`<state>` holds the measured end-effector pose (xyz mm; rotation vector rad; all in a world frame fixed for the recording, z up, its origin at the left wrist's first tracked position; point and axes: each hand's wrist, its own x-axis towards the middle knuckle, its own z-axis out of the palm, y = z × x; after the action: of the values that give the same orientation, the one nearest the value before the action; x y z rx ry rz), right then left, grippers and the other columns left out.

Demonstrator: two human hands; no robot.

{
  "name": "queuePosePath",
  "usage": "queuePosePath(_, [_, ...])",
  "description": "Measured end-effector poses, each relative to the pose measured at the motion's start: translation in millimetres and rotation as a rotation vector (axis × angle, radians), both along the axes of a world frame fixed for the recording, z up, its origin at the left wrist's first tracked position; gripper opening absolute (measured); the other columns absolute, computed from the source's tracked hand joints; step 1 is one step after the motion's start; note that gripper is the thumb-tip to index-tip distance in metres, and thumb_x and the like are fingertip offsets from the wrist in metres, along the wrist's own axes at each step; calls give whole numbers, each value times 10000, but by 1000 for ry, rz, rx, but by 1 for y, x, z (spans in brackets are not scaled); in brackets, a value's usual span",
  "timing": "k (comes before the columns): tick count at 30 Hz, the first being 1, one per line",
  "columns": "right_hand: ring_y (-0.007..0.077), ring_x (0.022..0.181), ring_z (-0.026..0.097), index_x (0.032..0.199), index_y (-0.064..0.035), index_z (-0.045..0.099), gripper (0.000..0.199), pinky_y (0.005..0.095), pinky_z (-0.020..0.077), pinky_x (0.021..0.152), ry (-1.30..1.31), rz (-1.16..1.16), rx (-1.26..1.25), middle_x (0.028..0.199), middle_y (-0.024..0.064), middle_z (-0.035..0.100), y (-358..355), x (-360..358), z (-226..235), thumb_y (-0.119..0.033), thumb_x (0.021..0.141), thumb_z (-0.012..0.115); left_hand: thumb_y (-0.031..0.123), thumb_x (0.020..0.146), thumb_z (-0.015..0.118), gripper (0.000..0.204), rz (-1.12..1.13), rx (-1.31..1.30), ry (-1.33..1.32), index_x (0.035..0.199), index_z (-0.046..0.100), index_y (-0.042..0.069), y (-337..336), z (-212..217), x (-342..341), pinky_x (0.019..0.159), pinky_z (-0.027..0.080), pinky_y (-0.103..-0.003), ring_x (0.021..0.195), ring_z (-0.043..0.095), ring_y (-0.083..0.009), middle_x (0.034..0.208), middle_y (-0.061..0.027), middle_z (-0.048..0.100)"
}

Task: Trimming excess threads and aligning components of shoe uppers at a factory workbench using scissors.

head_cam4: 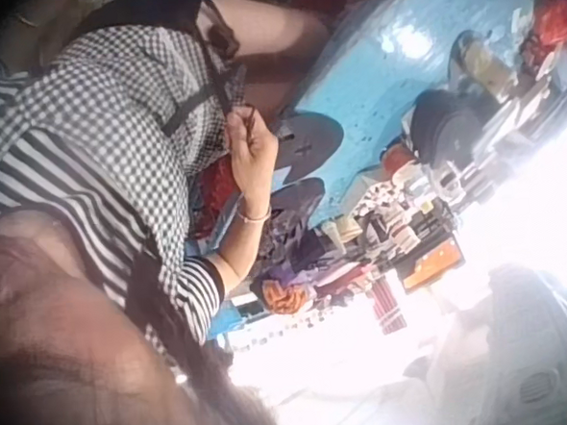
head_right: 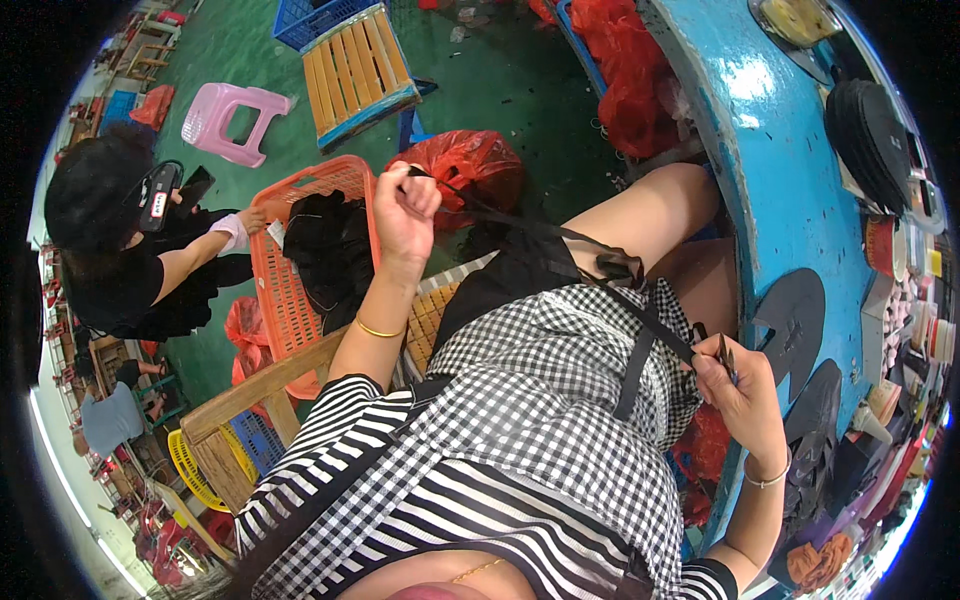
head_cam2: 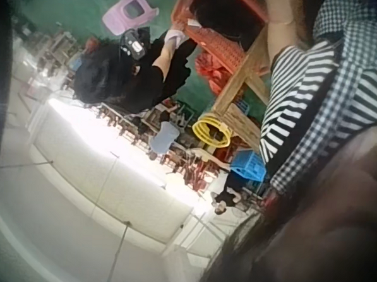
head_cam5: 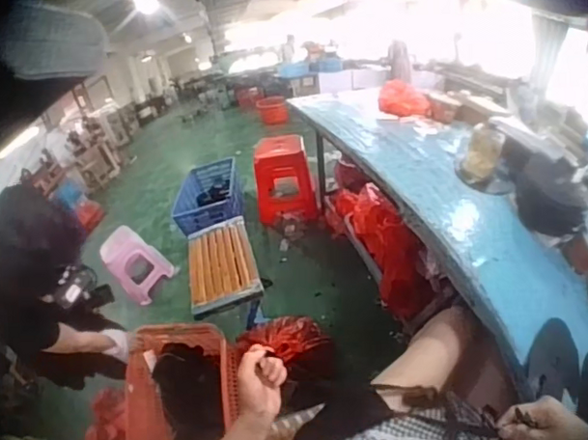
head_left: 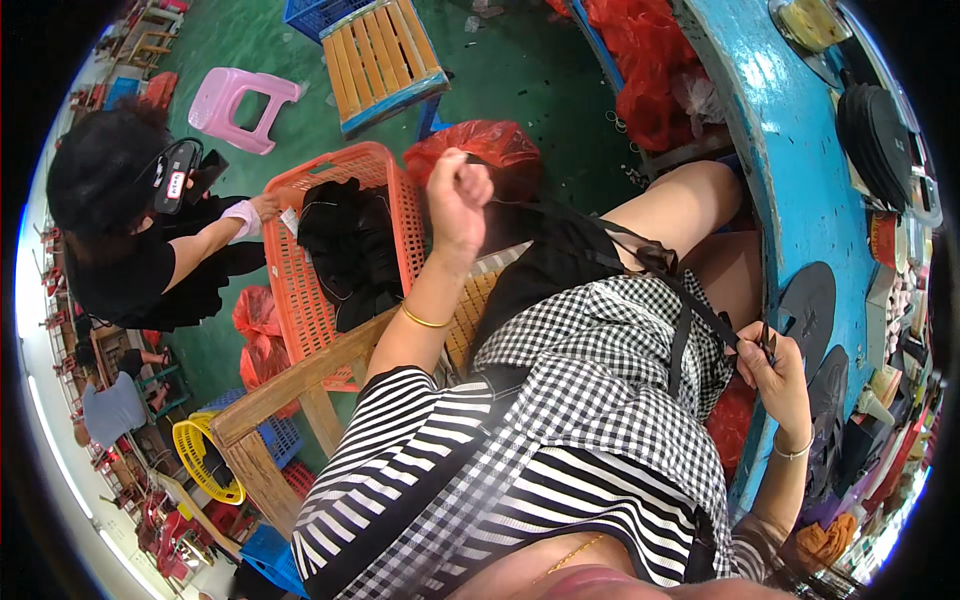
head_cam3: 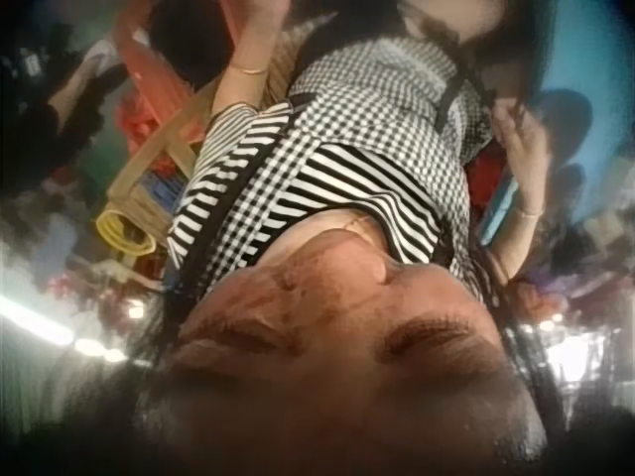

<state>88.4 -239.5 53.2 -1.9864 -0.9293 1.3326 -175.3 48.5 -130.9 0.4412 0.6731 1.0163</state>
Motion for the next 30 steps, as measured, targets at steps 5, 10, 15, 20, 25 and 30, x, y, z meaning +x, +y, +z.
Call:
queuePosePath(5, [51, 558, 399, 849, 4, 565, 198, 231, 334, 512, 12, -19, -13, 616, -31, 468, -12, -7, -3, -126, 999, 556, 168, 897, 548, 232, 110, 4, 159, 705, 420, 147, 16, -34, -7, 527, 311, -257, 535, 362, -90, 607, 42, 353])
queuePosePath(10, [47, 546, 408, 840, 8, 561, 193, 232, 345, 505, -20, -12, -78, 610, -21, 483, -7, -19, -3, -111, 992, 551, 178, 912, 605, 318, -205, 916, 996, 1159, 557, -17, -21, -59, 17, 914, 488, -360, 1028, 623, -274, 1116, -165, 622])
queuePosePath(15, [67, 527, 462, 912, 33, 591, 101, 249, 401, 514, -91, 94, -69, 595, 4, 503, 8, -36, -6, -56, 951, 568, 181, 947, 594, 468, -951, 957, 358, 1370, 454, 38, -91, 23, 53, 1042, 421, -387, 1204, 552, -277, 1311, -154, 555])
queuePosePath(20, [132, 554, 594, 972, 25, 619, 88, 284, 457, 547, -124, 197, -29, 628, 92, 597, 18, -48, -15, -51, 929, 608, 234, 955, 605, 364, -1113, 1146, 144, 1256, 554, 36, -113, 64, 62, 889, 478, -382, 1008, 612, -276, 1129, -134, 624])
queuePosePath(25, [110, 548, 553, 945, 27, 615, 83, 272, 444, 542, -113, 143, -30, 606, 59, 567, 16, -48, -13, -52, 942, 593, 200, 916, 661, 199, -1104, 1122, 175, 967, 646, 8, -105, 63, 61, 671, 482, -307, 733, 608, -192, 846, -79, 644])
queuePosePath(30, [82, 542, 491, 905, 35, 603, 92, 258, 416, 527, -87, 64, -72, 589, 22, 523, 11, -37, -12, -32, 951, 562, 117, 866, 668, 117, -1032, 849, 144, 845, 632, 7, -101, 53, 58, 557, 421, -253, 635, 528, -69, 724, -20, 607])
